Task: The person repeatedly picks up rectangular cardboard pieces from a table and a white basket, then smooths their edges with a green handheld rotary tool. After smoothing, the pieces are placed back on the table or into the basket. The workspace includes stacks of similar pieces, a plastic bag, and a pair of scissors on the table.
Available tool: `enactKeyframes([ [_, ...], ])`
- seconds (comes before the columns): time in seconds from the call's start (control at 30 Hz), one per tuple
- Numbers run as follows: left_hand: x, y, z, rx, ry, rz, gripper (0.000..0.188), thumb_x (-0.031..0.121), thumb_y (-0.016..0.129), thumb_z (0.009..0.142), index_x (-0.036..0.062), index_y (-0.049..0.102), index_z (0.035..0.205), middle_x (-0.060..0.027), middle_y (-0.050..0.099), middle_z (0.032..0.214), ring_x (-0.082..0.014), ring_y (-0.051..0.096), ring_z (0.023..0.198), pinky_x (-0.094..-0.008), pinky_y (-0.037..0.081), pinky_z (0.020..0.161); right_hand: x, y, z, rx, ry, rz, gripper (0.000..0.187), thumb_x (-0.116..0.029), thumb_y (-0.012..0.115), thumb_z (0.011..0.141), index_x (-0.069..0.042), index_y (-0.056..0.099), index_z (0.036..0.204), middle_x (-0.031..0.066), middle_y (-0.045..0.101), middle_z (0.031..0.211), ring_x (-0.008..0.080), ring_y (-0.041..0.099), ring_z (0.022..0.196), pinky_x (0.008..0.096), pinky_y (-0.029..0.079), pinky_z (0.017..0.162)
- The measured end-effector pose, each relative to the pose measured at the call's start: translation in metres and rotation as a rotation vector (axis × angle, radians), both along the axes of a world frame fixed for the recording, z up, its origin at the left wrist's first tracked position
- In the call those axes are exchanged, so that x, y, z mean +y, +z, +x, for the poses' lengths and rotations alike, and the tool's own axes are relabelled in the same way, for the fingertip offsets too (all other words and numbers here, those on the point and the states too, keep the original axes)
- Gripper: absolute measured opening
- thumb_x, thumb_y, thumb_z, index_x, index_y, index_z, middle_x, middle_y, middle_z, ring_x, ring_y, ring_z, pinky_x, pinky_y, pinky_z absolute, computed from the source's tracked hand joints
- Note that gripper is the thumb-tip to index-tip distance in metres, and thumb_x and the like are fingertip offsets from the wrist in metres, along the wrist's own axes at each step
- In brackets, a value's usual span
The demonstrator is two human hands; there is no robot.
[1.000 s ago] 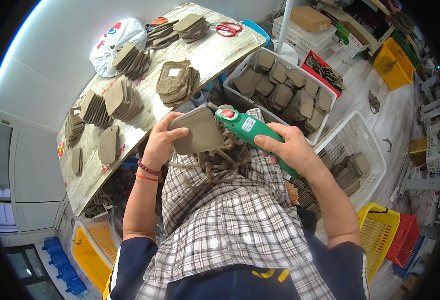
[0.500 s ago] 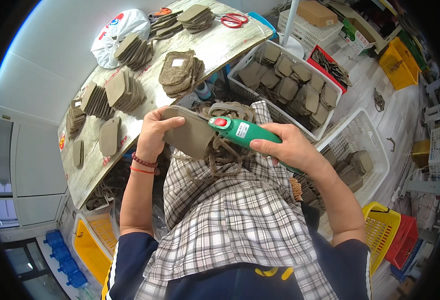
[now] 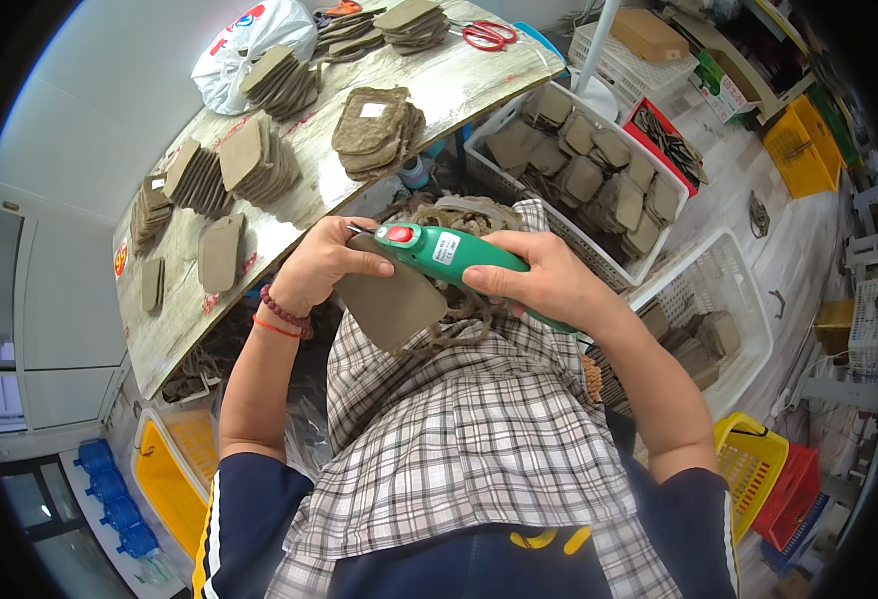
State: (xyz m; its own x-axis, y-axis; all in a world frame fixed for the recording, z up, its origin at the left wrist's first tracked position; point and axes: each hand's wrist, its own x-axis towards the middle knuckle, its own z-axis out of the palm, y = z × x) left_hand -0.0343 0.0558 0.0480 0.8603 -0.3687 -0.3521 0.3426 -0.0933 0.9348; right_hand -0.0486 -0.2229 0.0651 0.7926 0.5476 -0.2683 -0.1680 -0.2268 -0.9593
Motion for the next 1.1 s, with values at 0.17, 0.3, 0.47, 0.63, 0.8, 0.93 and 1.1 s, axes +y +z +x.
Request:
enactKeyframes([
  [0.17, 0.041, -0.009, -0.019, -0.178, 0.148, 0.033, 0.029, 0.004, 0.072, 0.077, 0.0003, 0.065, 0.104, -0.006, 0.067, 0.096, -0.012, 0.061, 0.086, -0.0251, 0.049, 0.079, 0.019, -0.014, 0.0, 0.023, -0.062, 0.035, 0.033, -0.033, 0.066, 0.088, -0.001, 0.063, 0.097, 0.0008, 0.058, 0.073, 0.0061, 0.051, 0.057, 0.0223, 0.043, 0.051],
  [0.3, 0.161, -0.03, -0.036, -0.384, 1.02, -0.17, 0.022, 0.001, 0.063, 0.087, 0.0004, 0.057, 0.108, -0.0075, 0.065, 0.098, -0.015, 0.064, 0.084, -0.0274, 0.054, 0.073, -0.011, -0.03, -0.006, 0.055, -0.185, 0.08, 0.037, -0.035, 0.066, 0.089, 0.0, 0.062, 0.101, 0.003, 0.059, 0.072, 0.0063, 0.051, 0.054, 0.022, 0.043, 0.05],
  [0.47, 0.255, -0.081, -0.033, -0.169, 1.301, 0.324, 0.035, 0.008, 0.071, 0.082, 0.0005, 0.056, 0.112, -0.012, 0.065, 0.098, -0.0226, 0.064, 0.082, -0.0314, 0.052, 0.069, -0.017, -0.036, -0.008, 0.03, -0.243, 0.074, 0.04, -0.037, 0.066, 0.089, 0.001, 0.062, 0.101, 0.0037, 0.059, 0.071, 0.0064, 0.052, 0.054, 0.0214, 0.043, 0.049],
  [0.63, 0.156, -0.051, -0.006, -0.981, 1.078, 1.621, 0.038, 0.014, 0.072, 0.076, 0.0025, 0.062, 0.111, -0.0167, 0.058, 0.116, -0.0313, 0.05, 0.114, -0.0438, 0.035, 0.1, -0.035, -0.042, -0.02, 0.033, -0.323, 0.056, 0.04, -0.039, 0.066, 0.089, 0.0, 0.062, 0.099, 0.0025, 0.058, 0.07, 0.0059, 0.051, 0.055, 0.0216, 0.043, 0.05],
  [0.8, 0.018, -0.047, 0.072, -1.178, 0.667, 1.124, 0.042, 0.025, 0.073, 0.079, 0.0068, 0.063, 0.115, -0.015, 0.059, 0.121, -0.0313, 0.05, 0.117, -0.0424, 0.035, 0.101, -0.037, -0.05, -0.025, 0.037, -0.373, 0.061, 0.04, -0.038, 0.067, 0.088, 0.0, 0.061, 0.102, 0.0025, 0.058, 0.073, 0.0063, 0.052, 0.056, 0.0217, 0.043, 0.05],
  [0.93, -0.01, -0.055, 0.129, -0.824, 0.508, 1.163, 0.067, 0.041, 0.07, 0.074, 0.003, 0.054, 0.127, -0.0199, 0.054, 0.123, -0.0362, 0.049, 0.116, -0.0451, 0.032, 0.103, -0.034, -0.048, -0.029, 0.04, -0.375, 0.068, 0.041, -0.038, 0.067, 0.088, 0.0, 0.061, 0.102, 0.0035, 0.059, 0.073, 0.0072, 0.053, 0.056, 0.0222, 0.044, 0.051],
  [1.1, -0.014, -0.057, 0.145, -0.674, 0.396, 1.211, 0.064, 0.03, 0.06, 0.072, 0.0021, 0.05, 0.129, -0.0247, 0.052, 0.122, -0.04, 0.051, 0.111, -0.049, 0.035, 0.098, -0.041, -0.054, -0.032, 0.067, -0.405, 0.097, 0.033, -0.031, 0.068, 0.088, 0.001, 0.063, 0.097, 0.0032, 0.058, 0.073, 0.0075, 0.053, 0.058, 0.0231, 0.044, 0.051],
])
